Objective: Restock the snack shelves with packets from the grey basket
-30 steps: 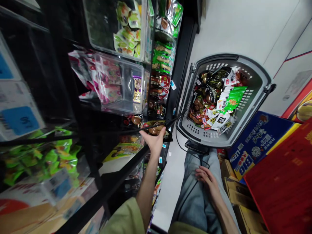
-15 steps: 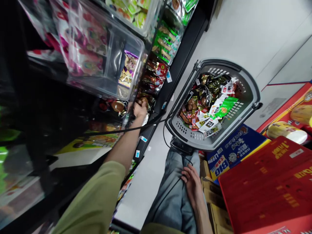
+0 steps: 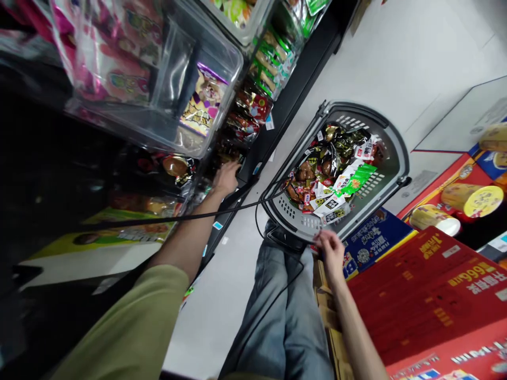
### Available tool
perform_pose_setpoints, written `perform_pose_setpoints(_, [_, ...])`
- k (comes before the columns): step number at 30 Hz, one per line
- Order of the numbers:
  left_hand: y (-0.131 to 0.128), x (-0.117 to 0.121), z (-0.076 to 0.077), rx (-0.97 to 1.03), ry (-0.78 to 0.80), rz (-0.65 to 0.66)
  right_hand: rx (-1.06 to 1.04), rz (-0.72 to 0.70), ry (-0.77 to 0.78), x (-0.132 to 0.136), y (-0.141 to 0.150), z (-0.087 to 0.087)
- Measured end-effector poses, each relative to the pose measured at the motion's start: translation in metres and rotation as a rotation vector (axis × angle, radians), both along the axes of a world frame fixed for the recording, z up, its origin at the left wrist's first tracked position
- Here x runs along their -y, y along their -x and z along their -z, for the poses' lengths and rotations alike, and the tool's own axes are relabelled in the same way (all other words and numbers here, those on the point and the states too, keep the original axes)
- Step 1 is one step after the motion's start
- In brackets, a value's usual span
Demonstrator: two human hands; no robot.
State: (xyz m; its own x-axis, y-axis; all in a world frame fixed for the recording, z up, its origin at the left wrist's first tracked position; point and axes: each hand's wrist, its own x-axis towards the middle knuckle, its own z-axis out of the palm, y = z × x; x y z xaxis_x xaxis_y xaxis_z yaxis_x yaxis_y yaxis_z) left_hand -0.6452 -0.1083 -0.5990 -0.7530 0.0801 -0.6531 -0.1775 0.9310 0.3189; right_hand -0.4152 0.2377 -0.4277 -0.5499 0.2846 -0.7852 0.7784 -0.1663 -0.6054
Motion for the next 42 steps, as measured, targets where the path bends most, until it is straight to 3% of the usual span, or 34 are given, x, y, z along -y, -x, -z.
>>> perform_pose_setpoints(2, [-0.005, -0.008, 0.004, 0.062, -0.033, 0.059, -0.071, -0.006, -0.236, -0.032, 0.056, 0.021])
perform_pose_setpoints(5, [-0.008, -0.015, 0.01, 0.106, 0.014, 0.017, -0.228, -0.216, -0.496, -0.069, 0.135, 0.059])
perform_pose_setpoints(7, [-0.008, -0.016, 0.011, 0.148, 0.031, 0.011, -0.248, -0.351, -0.586, -0.079, 0.171, 0.089])
perform_pose_setpoints(12, [-0.005, -0.016, 0.012, 0.052, 0.071, 0.108, -0.06, -0.591, -0.715, -0.068, 0.201, 0.152])
perform_pose_setpoints(16, [0.002, -0.018, 0.015, -0.046, 0.069, 0.184, 0.026, -0.721, -0.776, -0.062, 0.201, 0.166])
perform_pose_setpoints(20, [0.015, -0.017, 0.013, 0.0, 0.166, 0.186, 0.025, -0.835, -0.686, -0.072, 0.195, 0.153])
perform_pose_setpoints(23, [0.024, -0.009, 0.009, 0.041, 0.269, 0.095, -0.053, -0.745, -0.594, -0.082, 0.183, 0.137])
perform_pose_setpoints(25, [0.028, -0.002, 0.007, 0.043, 0.296, 0.047, -0.103, -0.597, -0.481, -0.085, 0.172, 0.127])
perform_pose_setpoints(28, [0.027, 0.0, 0.009, 0.088, 0.239, 0.077, -0.122, -0.285, -0.282, -0.08, 0.153, 0.109])
perform_pose_setpoints(30, [0.021, -0.007, 0.01, 0.124, 0.182, 0.081, -0.102, -0.033, -0.124, -0.07, 0.14, 0.094])
perform_pose_setpoints(33, [0.005, -0.03, 0.0, 0.057, 0.122, -0.05, -0.067, 0.307, 0.079, -0.049, 0.121, 0.066])
perform_pose_setpoints(37, [-0.028, -0.071, -0.044, -0.125, 0.088, -0.343, -0.056, 0.556, 0.227, -0.02, 0.102, 0.027])
perform_pose_setpoints(42, [-0.085, -0.117, -0.138, -0.226, -0.034, -0.625, -0.141, 0.657, 0.33, 0.007, 0.096, -0.016])
